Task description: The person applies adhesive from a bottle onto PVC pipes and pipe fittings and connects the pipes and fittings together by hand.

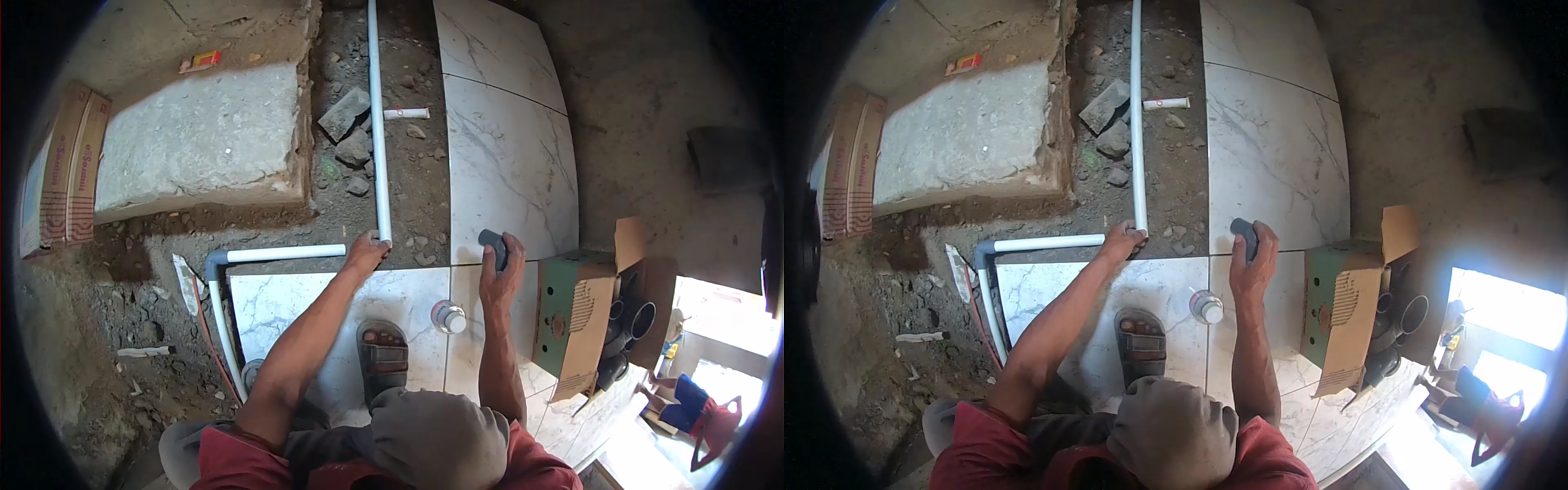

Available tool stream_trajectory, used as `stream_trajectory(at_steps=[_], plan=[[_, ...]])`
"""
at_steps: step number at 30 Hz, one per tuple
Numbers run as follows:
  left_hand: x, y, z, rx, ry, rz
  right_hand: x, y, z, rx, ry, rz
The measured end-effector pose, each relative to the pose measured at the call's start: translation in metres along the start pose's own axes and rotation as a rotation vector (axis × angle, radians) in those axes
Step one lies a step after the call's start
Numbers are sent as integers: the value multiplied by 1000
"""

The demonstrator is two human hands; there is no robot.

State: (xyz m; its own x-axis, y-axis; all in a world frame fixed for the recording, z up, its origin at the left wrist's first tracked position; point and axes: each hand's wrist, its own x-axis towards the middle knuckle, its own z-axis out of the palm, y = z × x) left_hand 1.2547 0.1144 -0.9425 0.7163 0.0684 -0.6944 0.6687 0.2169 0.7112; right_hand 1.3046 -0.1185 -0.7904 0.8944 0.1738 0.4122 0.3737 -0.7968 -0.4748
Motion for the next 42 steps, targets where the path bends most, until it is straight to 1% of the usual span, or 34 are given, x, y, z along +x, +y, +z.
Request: stream_trajectory(at_steps=[1, 3, 4, 5, 7, 8, 9, 11, 12, 14, 15, 16, 17, 18, 19, 20, 21, 23, 24, 25, 26, 27, 28, 29, 30, 31, 33, 34, 37, 38, 39, 40, 41, 42], plan=[[0, -1, 0, -1, -10, 0, -5, 13, 3, -10, 2, 2], [1, 2, 2, 355, 125, 71, -18, 47, 18, -25, -142, 45], [-5, 5, 3, 407, 172, 149, -33, 78, 26, -114, -388, 52], [-5, 2, 2, 407, 168, 153, -35, 78, 24, -119, -384, 53], [-7, -4, -1, 385, 140, 197, -36, 73, 25, 9, -220, 166], [-10, -8, 0, 387, 139, 185, -36, 72, 25, -26, -134, 97], [-16, -5, 1, 387, 144, 149, -41, 74, 26, -27, -137, 108], [-24, 11, 5, 388, 145, 136, -37, 83, 29, -63, -405, 272], [-29, 14, 6, 375, 163, 153, -27, 80, 30, -62, -398, 267], [-35, -1, 5, 362, 182, 140, -23, 68, 23, -33, -57, 110], [-29, -15, 5, 410, 276, 232, -32, 75, 24, -36, -57, 120], [-25, -9, 7, 450, 373, 343, -35, 88, 30, -62, -229, 229], [-25, -6, 10, 449, 372, 357, -38, 101, 35, -86, -402, 335], [-39, 9, 13, 385, 340, 416, -35, 95, 32, -49, -295, 318], [-53, 27, 16, 317, 317, 468, -29, 85, 30, -42, -298, 308], [-71, 47, 18, 167, 176, 453, -26, 68, 23, 567, -260, 663], [-85, 61, 24, 172, 178, 455, -23, 51, 14, 1185, -183, 1000], [-107, 83, 36, -58, -216, 494, -18, 7, 2, 1438, -288, 1099], [-113, 90, 40, -55, -215, 504, -21, -2, 1, 1589, -363, 1188], [-118, 94, 43, 72, -276, 596, -23, -11, 0, 1810, -486, 1209], [-122, 95, 44, 201, -335, 679, -28, -22, 3, 1901, -551, 1197], [-122, 94, 41, 205, -332, 677, -32, -38, 8, 1993, -617, 1186], [-122, 94, 39, 214, -374, 687, -39, -55, 14, 2000, -616, 1188], [-122, 93, 35, 223, -419, 693, -48, -71, 20, 1539, -508, 1120], [-128, 97, 27, 231, -409, 656, -52, -82, 23, 1085, -397, 1023], [-135, 101, 18, 238, -399, 619, -53, -89, 22, 1092, -398, 1029], [-138, 105, -6, 450, -347, 553, -52, -101, 22, 818, -168, 629], [-145, 112, -20, 529, -348, 452, -50, -103, 20, 827, -176, 630], [-173, 117, -70, 531, -533, 347, -43, -104, 7, 812, -593, -12], [-184, 114, -83, 363, -606, 154, -43, -114, 9, 895, -730, -49], [-196, 109, -95, 192, -673, -40, -48, -117, 18, 905, -840, -222], [-208, 107, -104, 200, -674, -43, -55, -123, 25, 899, -856, -374], [-219, 105, -112, 137, -675, -216, -63, -129, 31, 887, -872, -524], [-227, 102, -118, 69, -671, -388, -68, -134, 35, 887, -870, -518]])
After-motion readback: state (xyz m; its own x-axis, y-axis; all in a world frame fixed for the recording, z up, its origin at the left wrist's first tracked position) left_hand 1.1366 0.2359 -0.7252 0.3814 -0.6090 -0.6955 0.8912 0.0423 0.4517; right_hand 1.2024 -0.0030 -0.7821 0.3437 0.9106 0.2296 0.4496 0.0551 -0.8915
